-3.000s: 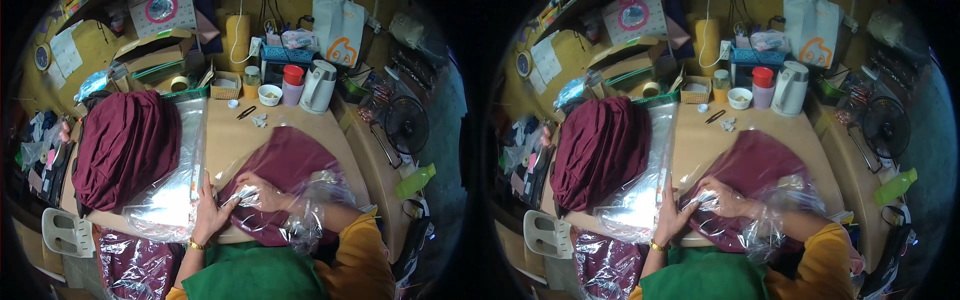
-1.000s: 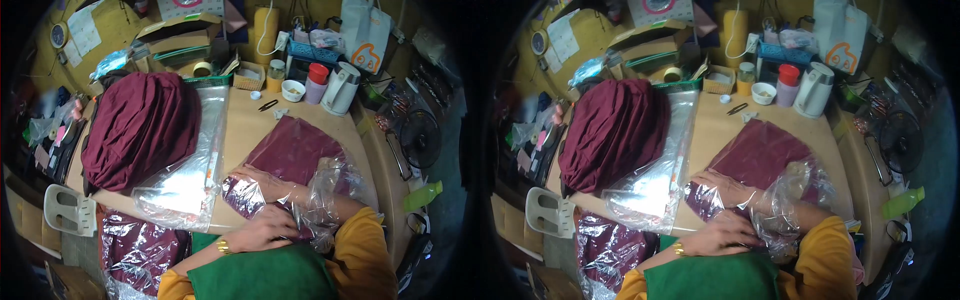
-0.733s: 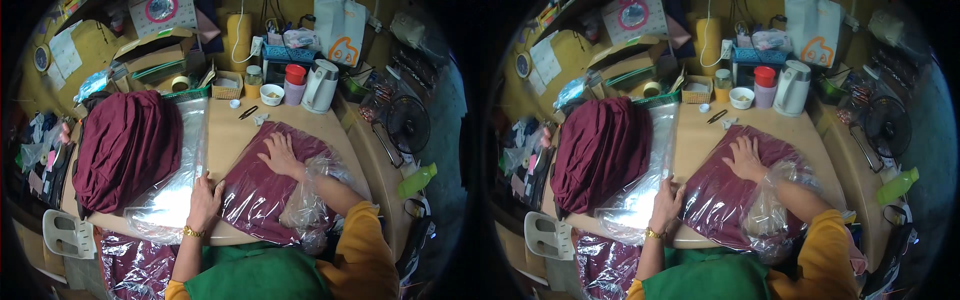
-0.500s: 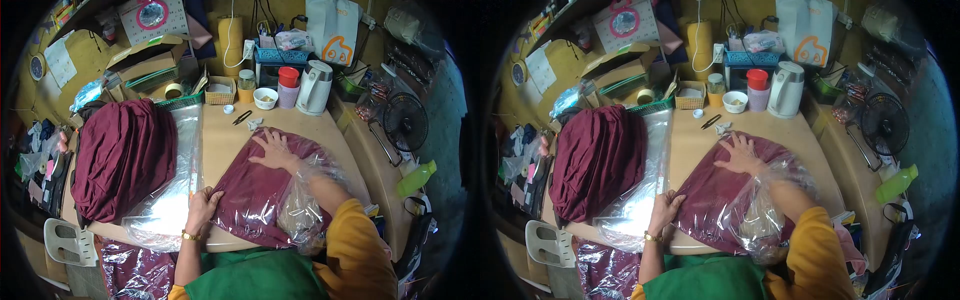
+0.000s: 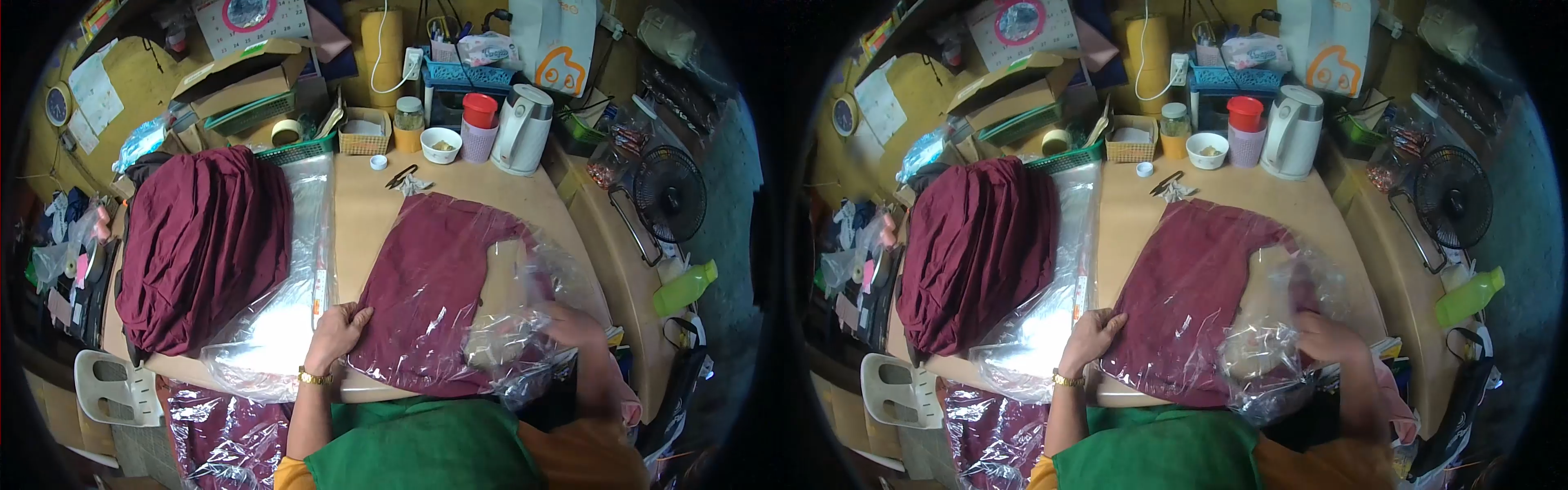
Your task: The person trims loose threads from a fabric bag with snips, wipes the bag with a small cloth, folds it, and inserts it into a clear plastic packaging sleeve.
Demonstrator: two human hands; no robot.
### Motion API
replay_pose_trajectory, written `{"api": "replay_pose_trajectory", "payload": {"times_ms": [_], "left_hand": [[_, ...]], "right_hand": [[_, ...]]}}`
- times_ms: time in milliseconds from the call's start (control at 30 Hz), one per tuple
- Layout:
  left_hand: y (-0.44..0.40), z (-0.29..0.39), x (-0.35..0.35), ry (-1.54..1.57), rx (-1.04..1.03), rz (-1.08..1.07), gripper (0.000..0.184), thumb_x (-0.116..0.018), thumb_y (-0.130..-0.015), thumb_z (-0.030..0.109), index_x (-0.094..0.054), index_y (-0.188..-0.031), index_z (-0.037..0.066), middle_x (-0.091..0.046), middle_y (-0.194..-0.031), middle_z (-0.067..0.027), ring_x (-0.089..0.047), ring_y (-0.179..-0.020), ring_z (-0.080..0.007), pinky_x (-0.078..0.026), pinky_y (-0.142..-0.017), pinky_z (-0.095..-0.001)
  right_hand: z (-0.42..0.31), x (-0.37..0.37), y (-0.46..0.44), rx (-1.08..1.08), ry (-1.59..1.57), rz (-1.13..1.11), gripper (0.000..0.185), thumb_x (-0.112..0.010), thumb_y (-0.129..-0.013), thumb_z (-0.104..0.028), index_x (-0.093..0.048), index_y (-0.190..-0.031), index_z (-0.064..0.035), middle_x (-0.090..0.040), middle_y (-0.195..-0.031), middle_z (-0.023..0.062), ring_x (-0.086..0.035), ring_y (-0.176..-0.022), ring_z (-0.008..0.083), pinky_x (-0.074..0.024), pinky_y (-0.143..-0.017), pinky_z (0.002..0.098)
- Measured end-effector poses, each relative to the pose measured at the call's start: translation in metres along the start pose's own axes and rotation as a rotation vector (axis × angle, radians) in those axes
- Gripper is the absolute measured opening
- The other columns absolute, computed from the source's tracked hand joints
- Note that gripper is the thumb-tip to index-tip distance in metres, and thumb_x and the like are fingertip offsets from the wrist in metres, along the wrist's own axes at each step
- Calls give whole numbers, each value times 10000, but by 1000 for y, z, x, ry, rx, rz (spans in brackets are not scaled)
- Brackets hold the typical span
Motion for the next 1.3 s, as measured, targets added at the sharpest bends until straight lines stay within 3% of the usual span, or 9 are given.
{"api": "replay_pose_trajectory", "payload": {"times_ms": [167, 267, 300, 467, 700, 867, 1000, 1167, 1300], "left_hand": [[-10, -12, -14, 301, 6, 63, 331, -635, -968, 258, -651, -798, -26, -529, -611, 16, -434, -581, -60, -383, -534, -276], [-24, 18, 7, 379, -42, 104, 351, -623, -976, 267, -629, -737, 10, -499, -616, 52, -408, -571, -64, -354, -518, -273], [-35, 18, 15, 384, -201, 251, 366, -616, -980, 279, -621, -725, 17, -486, -617, 58, -404, -573, -62, -346, -515, -269], [3, 50, 107, 594, -322, 579, 224, -578, -1006, 186, -631, -863, 22, -564, -787, 65, -461, -697, -30, -380, -616, -201], [99, -95, 47, 215, 165, 645, 336, -598, -992, 258, -625, -838, -40, -602, -773, -8, -475, -719, -91, -425, -633, -296], [145, -11, 93, -384, 288, 598, 321, -634, -943, 241, -605, -1104, -35, -651, -878, -234, -646, -811, -378, -496, -745, -454], [83, 62, 115, -432, -328, 509, 267, -564, -968, 150, -594, -1197, 17, -659, -1012, -181, -642, -903, -361, -494, -782, -422], [-59, 28, 26, -760, -328, 282, 536, -457, -995, 420, -449, -1439, 120, -380, -1514, -149, -303, -1422, -365, -195, -1128, -624], [-71, -17, -5, -898, -253, 322, 655, -369, -991, 545, -319, -1530, 178, -215, -1612, -123, -158, -1492, -355, -66, -1142, -676]], "right_hand": [[-57, -69, 16, 233, 165, 667, 457, -699, -868, -308, -638, -1199, 1, -657, -1146, 240, -630, -1110, 308, -464, -964, 429], [-76, -27, -17, -284, 32, 761, 346, -672, -885, -273, -675, -1069, 21, -678, -1028, 249, -666, -1001, 328, -500, -864, 420], [-62, -8, -31, 208, 89, 1242, 308, -636, -907, -265, -686, -962, 33, -702, -900, 194, -693, -846, 298, -519, -757, 409], [-100, 87, 6, 677, -387, 1161, 258, -517, -1014, -239, -639, -1002, -12, -680, -730, 72, -640, -581, 136, -512, -548, 281], [84, 30, -9, 66, -526, 1202, 243, -524, -987, -222, -609, -834, -53, -522, -548, 10, -449, -387, 92, -379, -389, 250], [175, 38, 35, 84, 41, 1297, 216, -562, -971, -204, -623, -970, 2, -652, -727, 64, -647, -671, 151, -507, -605, 294], [10, 67, 21, 263, -186, 1363, 361, -504, -940, -27, -521, -1300, -1, -628, -1219, 129, -587, -1140, 180, -447, -971, 291], [-62, 47, -100, 260, 506, 1114, 644, -667, -876, -354, -452, -1429, -103, -422, -1483, 183, -369, -1397, 304, -237, -1138, 566], [54, 86, -134, -415, 552, 1250, 658, -567, -884, -533, -466, -1437, -191, -307, -1542, 200, -166, -1459, 395, -138, -1132, 651]]}}
Point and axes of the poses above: each hand's wrist, its own y-axis away from the middle knuckle, its own x-axis out of the back of the hand, z = x × y, the point moved 1 cm from there along -y, towards the middle knuckle
